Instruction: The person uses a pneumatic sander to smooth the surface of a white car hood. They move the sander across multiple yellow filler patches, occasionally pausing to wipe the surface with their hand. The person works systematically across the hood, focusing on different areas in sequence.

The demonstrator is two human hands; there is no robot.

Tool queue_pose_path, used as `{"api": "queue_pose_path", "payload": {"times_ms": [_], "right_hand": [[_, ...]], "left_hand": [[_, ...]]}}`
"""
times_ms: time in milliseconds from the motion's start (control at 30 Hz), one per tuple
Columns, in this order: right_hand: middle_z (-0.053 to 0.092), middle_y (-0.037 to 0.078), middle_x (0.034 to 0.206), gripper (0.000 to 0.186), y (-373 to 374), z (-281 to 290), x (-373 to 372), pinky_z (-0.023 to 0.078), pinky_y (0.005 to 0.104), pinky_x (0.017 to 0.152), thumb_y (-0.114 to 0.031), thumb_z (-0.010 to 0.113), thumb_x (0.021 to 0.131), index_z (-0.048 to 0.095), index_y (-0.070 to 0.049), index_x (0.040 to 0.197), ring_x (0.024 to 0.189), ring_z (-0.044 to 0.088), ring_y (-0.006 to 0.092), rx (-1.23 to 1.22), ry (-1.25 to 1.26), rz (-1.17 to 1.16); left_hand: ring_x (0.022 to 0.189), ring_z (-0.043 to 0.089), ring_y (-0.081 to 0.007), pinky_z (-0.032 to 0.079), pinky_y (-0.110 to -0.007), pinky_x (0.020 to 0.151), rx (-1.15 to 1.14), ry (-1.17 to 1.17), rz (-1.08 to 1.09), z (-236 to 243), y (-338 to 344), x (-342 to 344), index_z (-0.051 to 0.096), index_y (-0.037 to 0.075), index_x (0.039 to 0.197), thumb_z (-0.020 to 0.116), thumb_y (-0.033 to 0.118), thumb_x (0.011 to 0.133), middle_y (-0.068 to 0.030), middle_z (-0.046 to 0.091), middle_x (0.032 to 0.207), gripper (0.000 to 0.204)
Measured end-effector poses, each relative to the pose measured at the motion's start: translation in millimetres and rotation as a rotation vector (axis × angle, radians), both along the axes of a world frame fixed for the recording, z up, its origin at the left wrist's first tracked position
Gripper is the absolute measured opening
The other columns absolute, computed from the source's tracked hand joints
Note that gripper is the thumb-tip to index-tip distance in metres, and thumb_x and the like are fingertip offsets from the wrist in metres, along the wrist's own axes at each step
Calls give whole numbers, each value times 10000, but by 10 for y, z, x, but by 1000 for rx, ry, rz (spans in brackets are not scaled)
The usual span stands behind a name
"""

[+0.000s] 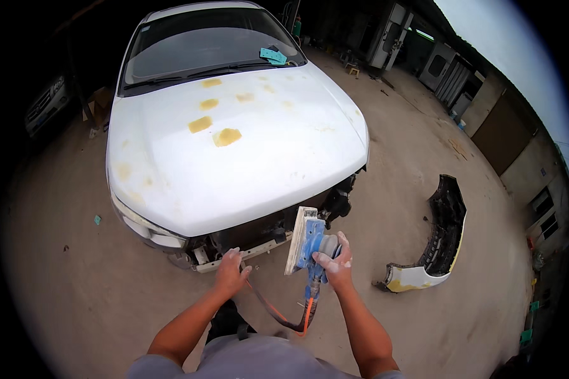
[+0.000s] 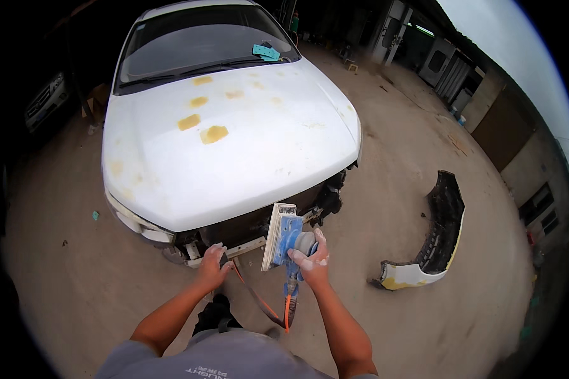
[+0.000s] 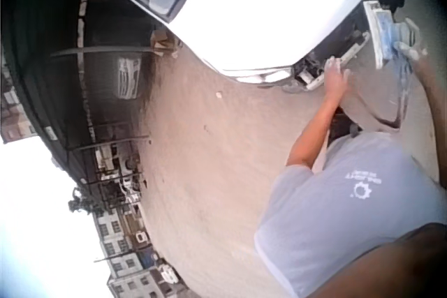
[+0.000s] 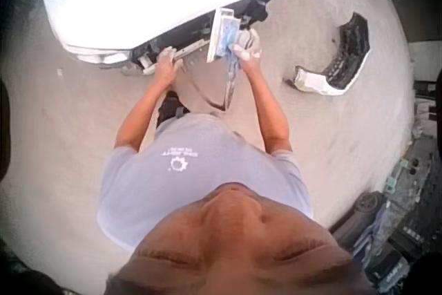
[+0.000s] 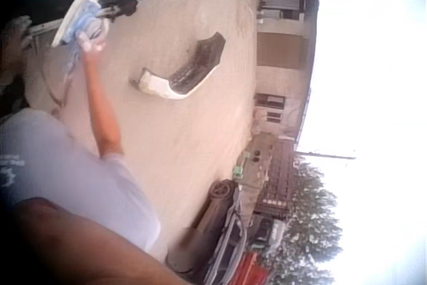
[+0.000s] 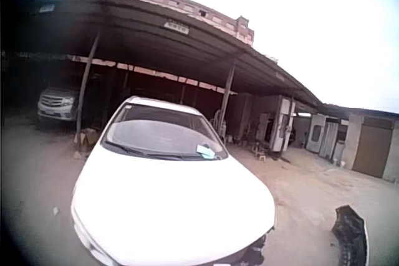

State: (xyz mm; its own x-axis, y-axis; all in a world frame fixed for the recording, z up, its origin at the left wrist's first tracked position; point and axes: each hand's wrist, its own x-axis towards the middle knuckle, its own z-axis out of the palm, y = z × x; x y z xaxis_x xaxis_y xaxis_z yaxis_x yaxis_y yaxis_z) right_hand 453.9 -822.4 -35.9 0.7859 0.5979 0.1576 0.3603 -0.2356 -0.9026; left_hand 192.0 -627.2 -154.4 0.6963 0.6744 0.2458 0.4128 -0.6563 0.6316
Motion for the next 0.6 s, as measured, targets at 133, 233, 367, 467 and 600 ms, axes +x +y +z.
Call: {"api": "queue_pose_path", "payload": {"times_ms": [133,233,367,467,600], "right_hand": [[576,326,1451,1087,1252,773,315,404,408,1183,-308,909,681,409,166,1521,1380,553,370,3,-29,115],[594,295,1412,1065,2394,1309,612,432,381,1152,-244,861,700,368,170,1548,1348,560,336,-55,-50,234],[661,228,1276,1023,3966,1684,996,511,361,1038,-160,815,706,354,134,1570,1177,643,288,-179,-25,292],[678,219,1212,989,4870,1880,1389,550,357,954,-150,808,696,392,111,1554,1054,681,276,-275,-117,243],[687,223,1205,962,6096,2063,1756,563,359,915,-170,812,692,434,104,1533,1006,701,270,-368,-239,263]], "left_hand": [[1520,374,-465,325,-546,1242,174,21,195,152,1306,-219,559,-73,1434,743,280,956,-287,456,1596,622],[1570,294,-453,256,-566,1272,140,73,378,383,2399,-419,517,-85,1487,715,329,987,-285,383,1654,679],[1577,286,-430,230,-553,1292,120,130,603,561,3853,-663,505,-88,1502,676,357,1018,-269,367,1669,680],[1592,279,-396,222,-561,1296,171,249,726,669,4891,-702,493,-53,1529,604,409,1064,-228,369,1683,664],[1606,260,-385,225,-574,1295,125,343,942,850,5556,-763,451,-1,1582,556,440,1083,-191,344,1711,674]]}}
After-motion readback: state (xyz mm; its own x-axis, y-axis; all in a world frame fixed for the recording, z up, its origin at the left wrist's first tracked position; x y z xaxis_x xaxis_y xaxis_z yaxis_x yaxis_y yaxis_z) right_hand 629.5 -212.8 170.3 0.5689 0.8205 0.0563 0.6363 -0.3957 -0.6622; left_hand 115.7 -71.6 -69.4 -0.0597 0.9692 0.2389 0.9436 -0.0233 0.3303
